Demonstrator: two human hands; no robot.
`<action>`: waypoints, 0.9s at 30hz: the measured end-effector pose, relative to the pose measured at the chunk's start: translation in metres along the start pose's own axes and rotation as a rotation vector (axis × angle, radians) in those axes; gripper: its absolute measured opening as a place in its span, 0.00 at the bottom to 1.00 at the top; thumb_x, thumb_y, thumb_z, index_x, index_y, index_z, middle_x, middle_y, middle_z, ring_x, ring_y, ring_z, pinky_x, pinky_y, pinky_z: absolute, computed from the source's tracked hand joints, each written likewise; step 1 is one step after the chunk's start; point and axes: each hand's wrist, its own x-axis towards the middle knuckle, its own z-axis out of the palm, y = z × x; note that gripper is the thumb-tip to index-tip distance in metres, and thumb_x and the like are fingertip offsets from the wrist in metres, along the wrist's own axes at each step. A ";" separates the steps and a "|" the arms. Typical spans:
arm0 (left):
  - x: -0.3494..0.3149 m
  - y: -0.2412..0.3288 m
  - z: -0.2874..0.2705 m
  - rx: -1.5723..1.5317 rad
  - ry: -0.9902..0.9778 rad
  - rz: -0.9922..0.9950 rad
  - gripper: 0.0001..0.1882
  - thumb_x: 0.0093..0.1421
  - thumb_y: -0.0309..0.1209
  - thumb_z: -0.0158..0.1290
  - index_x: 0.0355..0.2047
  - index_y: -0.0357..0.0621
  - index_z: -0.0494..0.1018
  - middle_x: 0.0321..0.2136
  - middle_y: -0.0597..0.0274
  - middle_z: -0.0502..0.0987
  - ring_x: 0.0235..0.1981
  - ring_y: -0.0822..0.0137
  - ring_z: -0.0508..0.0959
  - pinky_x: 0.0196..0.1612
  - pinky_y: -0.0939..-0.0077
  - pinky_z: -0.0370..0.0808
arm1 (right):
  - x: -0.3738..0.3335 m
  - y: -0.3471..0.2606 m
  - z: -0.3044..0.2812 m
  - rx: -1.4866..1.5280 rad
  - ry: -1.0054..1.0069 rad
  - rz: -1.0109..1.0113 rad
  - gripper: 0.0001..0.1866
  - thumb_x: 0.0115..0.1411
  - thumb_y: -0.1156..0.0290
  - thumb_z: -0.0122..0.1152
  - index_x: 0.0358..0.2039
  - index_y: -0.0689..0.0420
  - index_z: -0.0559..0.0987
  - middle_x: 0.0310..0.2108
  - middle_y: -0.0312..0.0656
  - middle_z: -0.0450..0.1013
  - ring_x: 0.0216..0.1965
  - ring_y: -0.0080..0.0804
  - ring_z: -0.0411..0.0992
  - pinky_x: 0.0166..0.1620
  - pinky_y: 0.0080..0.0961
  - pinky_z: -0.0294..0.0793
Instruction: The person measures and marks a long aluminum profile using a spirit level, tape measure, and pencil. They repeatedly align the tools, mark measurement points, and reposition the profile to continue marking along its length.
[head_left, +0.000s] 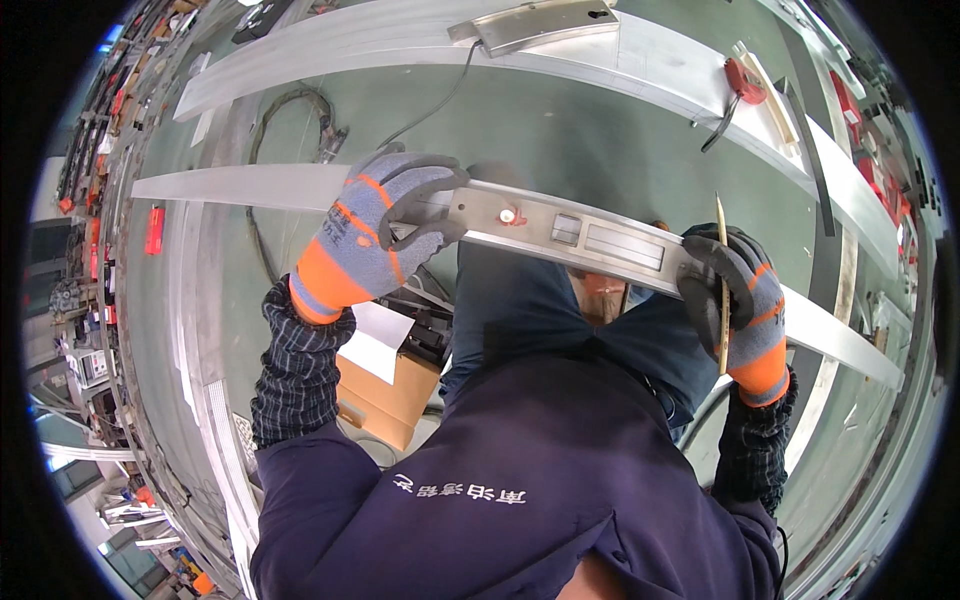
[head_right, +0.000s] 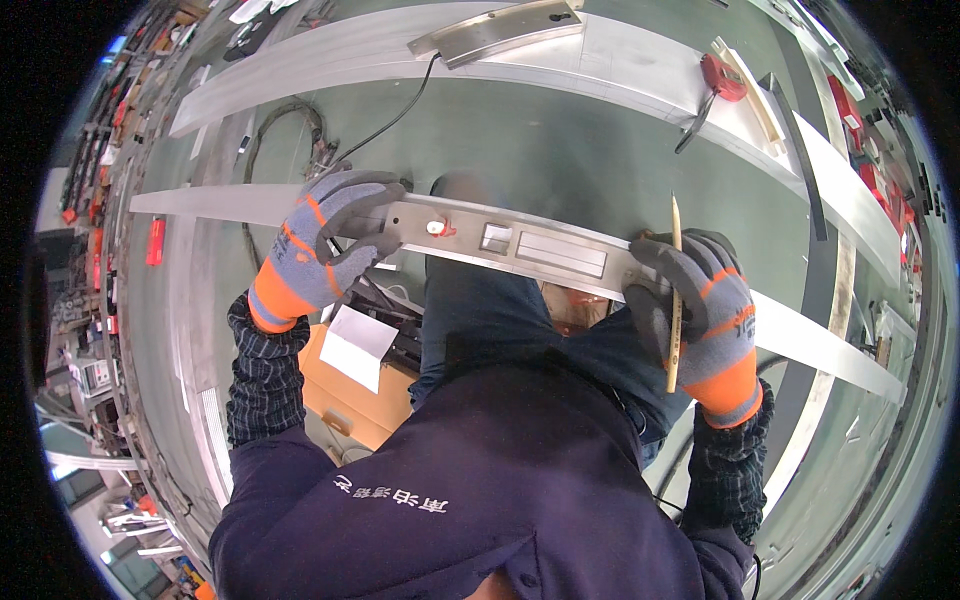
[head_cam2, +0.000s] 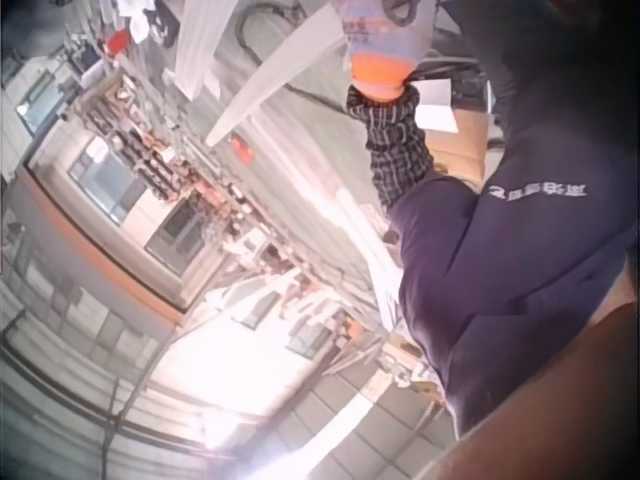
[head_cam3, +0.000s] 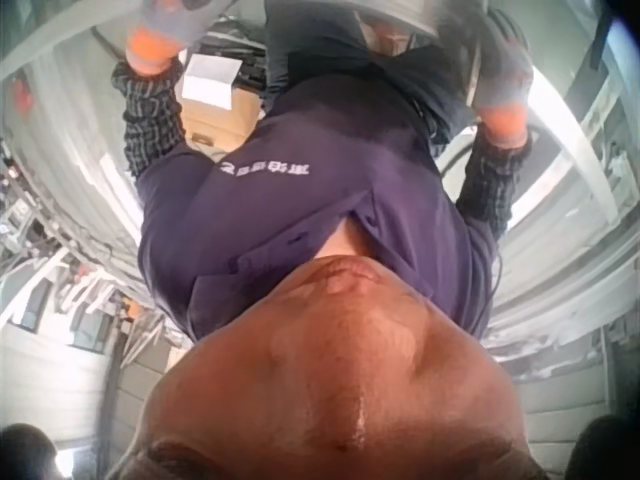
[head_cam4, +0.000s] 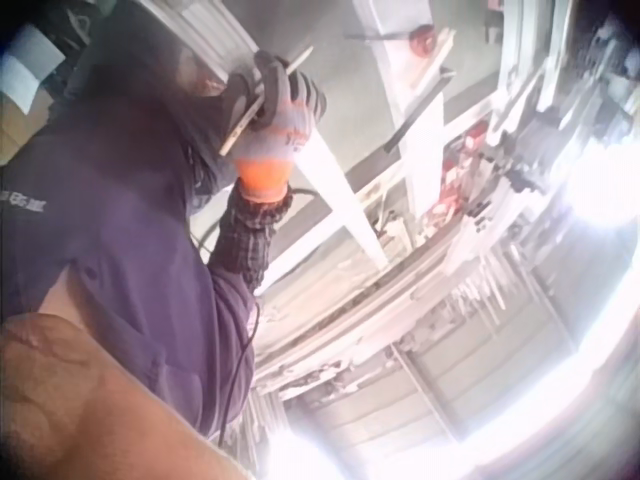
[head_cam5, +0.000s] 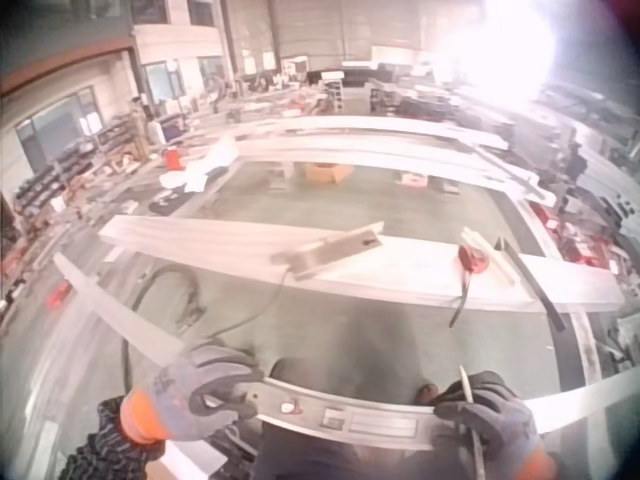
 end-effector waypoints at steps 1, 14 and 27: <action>0.000 0.000 0.001 0.015 0.005 0.019 0.30 0.52 0.29 0.68 0.58 0.51 0.78 0.58 0.58 0.77 0.59 0.48 0.73 0.66 0.54 0.68 | -0.001 0.000 -0.001 0.003 0.003 -0.011 0.19 0.52 0.79 0.71 0.46 0.62 0.82 0.41 0.50 0.79 0.40 0.48 0.77 0.47 0.38 0.77; 0.004 0.006 0.001 0.016 0.042 0.057 0.29 0.51 0.29 0.66 0.56 0.48 0.78 0.57 0.56 0.78 0.58 0.47 0.74 0.63 0.54 0.69 | 0.000 0.004 -0.002 -0.008 0.001 0.013 0.21 0.49 0.72 0.76 0.45 0.60 0.83 0.39 0.49 0.79 0.42 0.52 0.76 0.47 0.43 0.77; 0.010 0.008 0.000 0.018 0.089 0.109 0.27 0.49 0.29 0.70 0.52 0.48 0.81 0.53 0.57 0.79 0.55 0.48 0.76 0.59 0.54 0.73 | 0.007 -0.001 -0.004 -0.006 0.040 -0.066 0.21 0.47 0.74 0.76 0.43 0.60 0.83 0.38 0.49 0.79 0.41 0.52 0.78 0.46 0.42 0.78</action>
